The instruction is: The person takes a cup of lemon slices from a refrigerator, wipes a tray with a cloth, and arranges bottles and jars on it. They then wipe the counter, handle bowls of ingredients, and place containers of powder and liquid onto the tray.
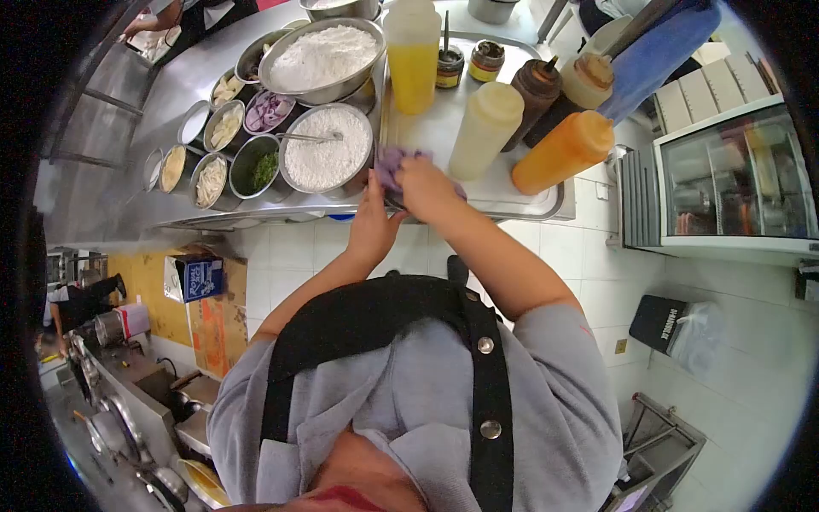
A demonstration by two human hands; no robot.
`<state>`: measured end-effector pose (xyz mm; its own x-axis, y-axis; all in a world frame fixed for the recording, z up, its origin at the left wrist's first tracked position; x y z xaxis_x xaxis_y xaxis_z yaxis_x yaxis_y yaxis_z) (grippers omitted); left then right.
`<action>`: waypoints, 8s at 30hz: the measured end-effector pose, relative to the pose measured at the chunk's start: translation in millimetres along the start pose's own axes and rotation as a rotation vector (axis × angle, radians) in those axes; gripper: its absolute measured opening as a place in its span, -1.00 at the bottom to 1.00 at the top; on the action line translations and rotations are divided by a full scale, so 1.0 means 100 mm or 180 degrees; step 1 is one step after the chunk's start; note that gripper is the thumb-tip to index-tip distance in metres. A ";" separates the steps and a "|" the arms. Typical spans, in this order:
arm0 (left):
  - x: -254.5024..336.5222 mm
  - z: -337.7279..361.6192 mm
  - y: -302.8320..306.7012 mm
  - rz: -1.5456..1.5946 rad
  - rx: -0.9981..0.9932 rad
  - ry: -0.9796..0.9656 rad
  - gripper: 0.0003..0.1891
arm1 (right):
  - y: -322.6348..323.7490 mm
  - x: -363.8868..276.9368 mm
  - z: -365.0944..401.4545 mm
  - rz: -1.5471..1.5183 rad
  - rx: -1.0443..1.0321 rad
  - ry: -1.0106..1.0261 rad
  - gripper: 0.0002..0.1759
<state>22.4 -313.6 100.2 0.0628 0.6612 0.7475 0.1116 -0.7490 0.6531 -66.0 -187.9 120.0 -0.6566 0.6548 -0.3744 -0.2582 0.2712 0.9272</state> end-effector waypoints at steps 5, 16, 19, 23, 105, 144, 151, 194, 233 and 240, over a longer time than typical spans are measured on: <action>0.50 -0.30 0.24 -0.0001 0.0570 -0.1463 0.07 | 0.57 -0.10 0.46 -0.0503 -0.0563 -0.0878 -0.72; 1.31 -1.31 -0.35 0.2081 0.0518 -0.0716 -0.05 | 0.58 0.57 1.45 -0.4984 0.1931 -0.2135 -0.49; 1.64 -1.05 0.09 0.2715 0.0285 -0.0236 -0.06 | 0.61 0.46 1.25 -0.6267 0.2426 -0.1764 -0.52; 1.62 -0.94 0.13 0.2257 0.0458 -0.0688 -0.08 | 0.46 0.38 0.80 -0.6797 0.1939 -0.1728 -0.50; 0.97 -2.02 -0.65 0.1054 0.1831 -0.0805 -0.05 | 0.91 1.56 1.44 -0.2175 0.0574 -0.1574 -0.10; 0.90 -2.01 -0.46 0.1366 0.1273 -0.0892 -0.11 | 0.52 1.07 0.84 -0.1610 0.0842 -0.1371 -0.12; 0.89 -1.75 -0.28 0.1605 0.1477 -0.0517 -0.09 | 0.64 0.91 0.61 -0.1178 0.0812 -0.1756 -0.16; 0.71 -0.01 -0.25 0.2210 -0.2198 0.2211 -0.66 | 1.53 1.64 1.48 -0.0364 0.0514 -0.2441 -0.47; 1.17 1.27 -1.42 0.4641 0.0668 0.2573 -0.62 | 0.58 1.63 2.30 -0.0567 -0.0047 -0.1946 -0.53; 1.18 1.20 -1.79 0.4561 0.1073 0.2090 -0.49 | 0.54 1.79 2.30 -0.0979 -0.0321 -0.1597 -0.49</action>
<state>128.9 -95.9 56.9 -0.1024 -0.7378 0.6672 0.5455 -0.6025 -0.5826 -33.9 106.1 101.1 -0.1322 0.8167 -0.5617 -0.4655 0.4492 0.7626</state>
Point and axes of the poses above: each hand's wrist, its own z-axis away from the middle knuckle, its own y-axis out of the back of the hand, x = y × z, the point moved 1 cm from there along -z, towards the middle knuckle, and after that the axes turned 2 degrees about y, right-handed, at the moved point
